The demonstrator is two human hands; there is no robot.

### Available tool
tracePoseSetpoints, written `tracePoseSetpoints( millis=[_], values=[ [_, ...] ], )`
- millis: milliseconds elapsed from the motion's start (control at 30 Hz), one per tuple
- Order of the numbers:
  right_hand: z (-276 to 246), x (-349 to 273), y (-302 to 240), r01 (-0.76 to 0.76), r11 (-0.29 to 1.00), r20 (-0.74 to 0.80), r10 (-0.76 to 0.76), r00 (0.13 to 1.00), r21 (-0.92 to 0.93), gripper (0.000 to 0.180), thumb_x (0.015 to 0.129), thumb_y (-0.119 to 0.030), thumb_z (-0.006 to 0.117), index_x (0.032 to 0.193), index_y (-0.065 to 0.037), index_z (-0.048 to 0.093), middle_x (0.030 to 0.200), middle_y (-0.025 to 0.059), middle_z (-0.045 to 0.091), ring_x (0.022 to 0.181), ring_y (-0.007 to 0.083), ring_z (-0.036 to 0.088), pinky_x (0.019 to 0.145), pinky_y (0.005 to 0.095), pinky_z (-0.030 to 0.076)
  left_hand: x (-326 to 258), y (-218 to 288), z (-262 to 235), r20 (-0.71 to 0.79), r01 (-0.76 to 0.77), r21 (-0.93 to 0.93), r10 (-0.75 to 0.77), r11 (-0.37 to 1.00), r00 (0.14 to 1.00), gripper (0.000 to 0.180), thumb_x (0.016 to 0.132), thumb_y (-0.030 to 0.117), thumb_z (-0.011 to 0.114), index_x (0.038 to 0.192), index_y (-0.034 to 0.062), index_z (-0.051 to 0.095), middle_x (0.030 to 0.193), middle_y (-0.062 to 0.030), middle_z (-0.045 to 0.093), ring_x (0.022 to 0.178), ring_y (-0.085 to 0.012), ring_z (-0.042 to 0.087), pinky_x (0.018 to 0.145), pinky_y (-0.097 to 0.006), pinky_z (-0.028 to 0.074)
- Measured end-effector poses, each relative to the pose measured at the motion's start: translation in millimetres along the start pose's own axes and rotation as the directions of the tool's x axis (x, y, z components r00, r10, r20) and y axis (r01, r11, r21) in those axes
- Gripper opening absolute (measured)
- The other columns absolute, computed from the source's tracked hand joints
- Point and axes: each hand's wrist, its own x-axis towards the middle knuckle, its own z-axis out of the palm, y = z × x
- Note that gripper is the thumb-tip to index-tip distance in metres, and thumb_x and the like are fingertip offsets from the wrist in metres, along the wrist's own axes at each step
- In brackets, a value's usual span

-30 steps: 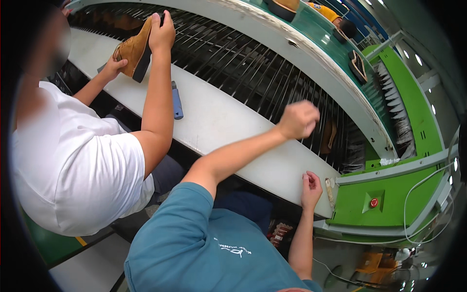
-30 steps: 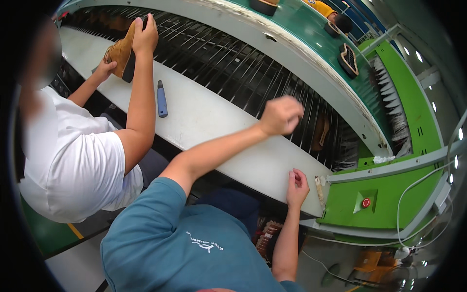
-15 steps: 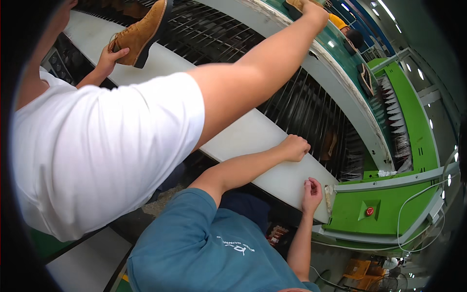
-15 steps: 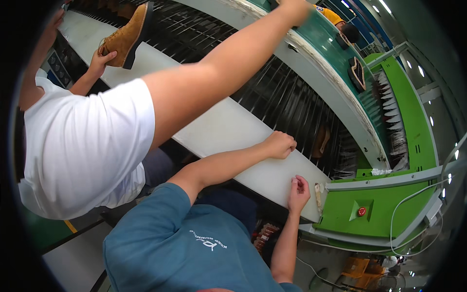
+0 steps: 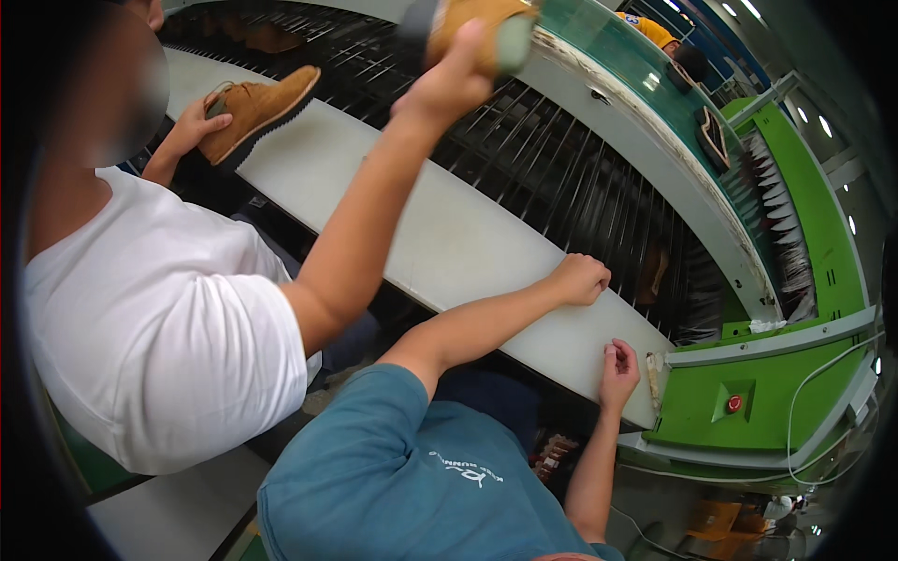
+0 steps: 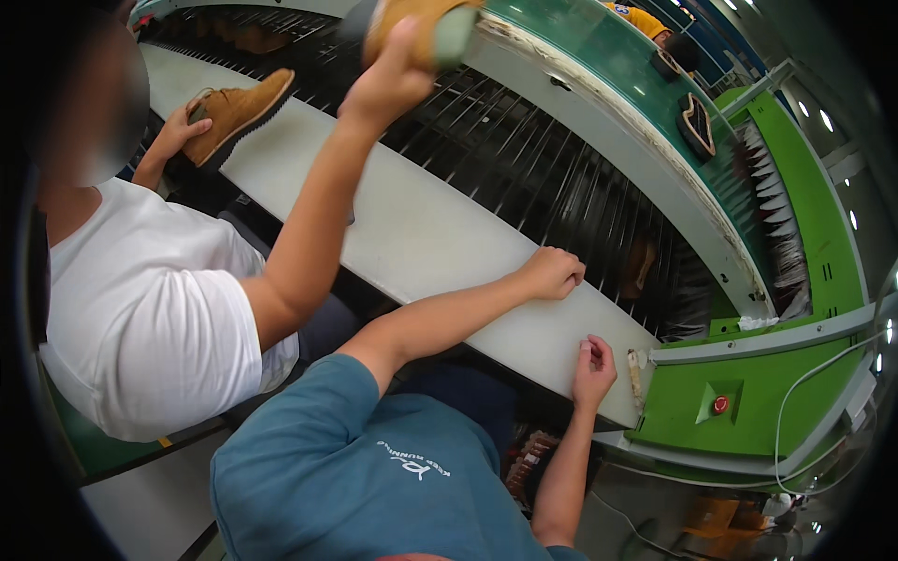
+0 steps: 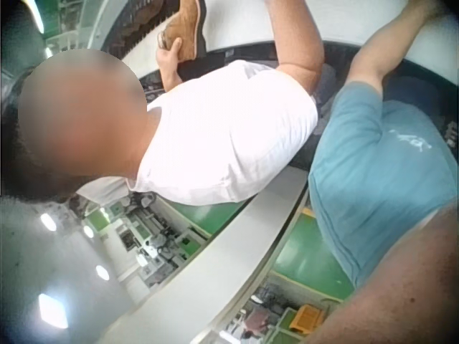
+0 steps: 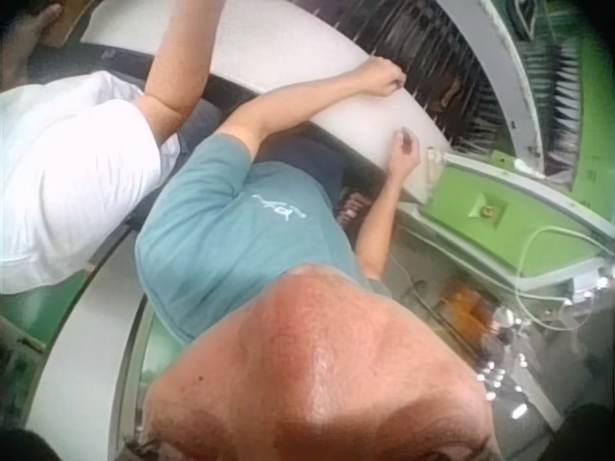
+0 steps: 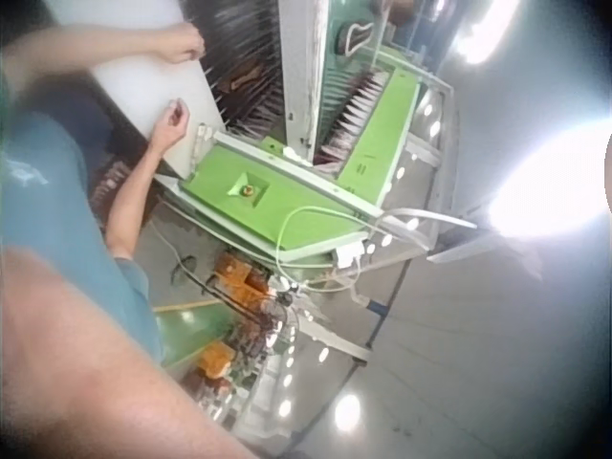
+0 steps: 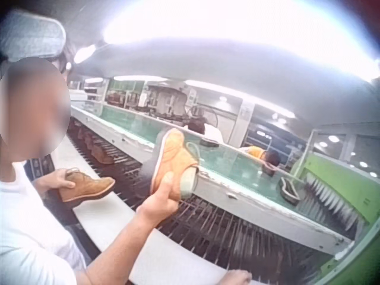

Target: The person assembles a pair of tan suede shoes by hand in a factory setting. They pick up the shoe uppers and soles, align them, and press the components together to form the finished footwear. The person handles the shoes one at a time, inspecting the seams and ensuring the parts are properly joined before placing them on the conveyor belt.

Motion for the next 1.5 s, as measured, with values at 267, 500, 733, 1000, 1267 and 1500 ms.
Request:
tracePoseSetpoints(
  millis=[267, 500, 733, 1000, 1267, 1500],
  values=[
    [0.1, -0.9, -1.7, -0.001, 0.999, 0.000, 0.001, 1.000, -0.032, 0.021, 0.103, -0.008, 0.075, 0.121, 0.003, 0.076, 0.109, 0.0083, 0.077, 0.099, 0.0152, 0.072, 0.094, 0.0314, 0.059, 1.8, -2.5, 0.5, -0.008, 0.019, 0.030, -0.019, 0.999, 1.000, 0.016, 0.074, 0.010, 0.066, 0.080, 0.0127, 0.081, 0.084, -0.0120, 0.079, 0.084, -0.0365, 0.077, 0.077, -0.051, 0.061],
    [-2.2, -4.0, -3.5, -0.001, 1.000, -0.002, 0.001, 1.000, -0.021, 0.022, 0.104, -0.008, 0.075, 0.122, 0.003, 0.076, 0.110, 0.0083, 0.077, 0.100, 0.0152, 0.072, 0.094, 0.0313, 0.059, 3.6, 1.4, 1.9, -0.014, 0.028, -0.002, -0.028, 1.000, 1.000, 0.018, 0.075, 0.008, 0.065, 0.081, 0.0101, 0.082, 0.085, -0.0135, 0.079, 0.084, -0.0376, 0.077, 0.078, -0.051, 0.062],
    [-0.2, -2.2, -9.8, 0.011, 0.999, 0.008, -0.010, 1.000, -0.038, 0.022, 0.104, -0.009, 0.075, 0.122, 0.003, 0.076, 0.111, 0.0089, 0.077, 0.100, 0.0153, 0.072, 0.094, 0.0315, 0.059, 2.3, -4.1, 3.5, -0.013, 0.037, 0.027, -0.037, 0.999, 0.999, 0.016, 0.079, 0.008, 0.065, 0.082, 0.0119, 0.081, 0.087, -0.0081, 0.079, 0.083, -0.0342, 0.077, 0.077, -0.048, 0.062],
    [-1.5, -2.8, -12.7, 0.001, 1.000, 0.011, 0.000, 1.000, -0.027, 0.021, 0.104, -0.008, 0.074, 0.123, 0.003, 0.076, 0.112, 0.0091, 0.078, 0.100, 0.0154, 0.072, 0.094, 0.0313, 0.059, 4.9, -1.5, 2.5, 0.024, 0.066, 0.031, -0.067, 0.997, 0.997, 0.017, 0.080, 0.008, 0.065, 0.084, 0.0115, 0.082, 0.090, -0.0081, 0.081, 0.085, -0.0336, 0.078, 0.079, -0.046, 0.062],
    [0.4, -3.5, -14.4, -0.003, 1.000, -0.001, 0.003, 1.000, -0.026, 0.021, 0.104, -0.008, 0.075, 0.121, 0.003, 0.076, 0.113, 0.0096, 0.078, 0.101, 0.0160, 0.072, 0.094, 0.0322, 0.059, 5.7, -0.8, 0.9, 0.044, 0.083, 0.033, -0.084, 0.996, 0.995, 0.017, 0.080, 0.009, 0.065, 0.085, 0.0116, 0.082, 0.090, -0.0083, 0.081, 0.086, -0.0337, 0.078, 0.080, -0.047, 0.062],
    [0.2, -1.3, -17.4, -0.023, 1.000, 0.007, 0.023, 1.000, -0.021, 0.021, 0.103, -0.009, 0.075, 0.121, 0.002, 0.077, 0.111, 0.0091, 0.078, 0.101, 0.0158, 0.072, 0.092, 0.0314, 0.058, 6.0, -0.1, -0.4, 0.038, 0.078, 0.041, -0.080, 0.996, 0.996, 0.017, 0.081, 0.010, 0.065, 0.085, 0.0113, 0.082, 0.089, -0.0082, 0.080, 0.086, -0.0339, 0.077, 0.080, -0.047, 0.062]
  ],
)
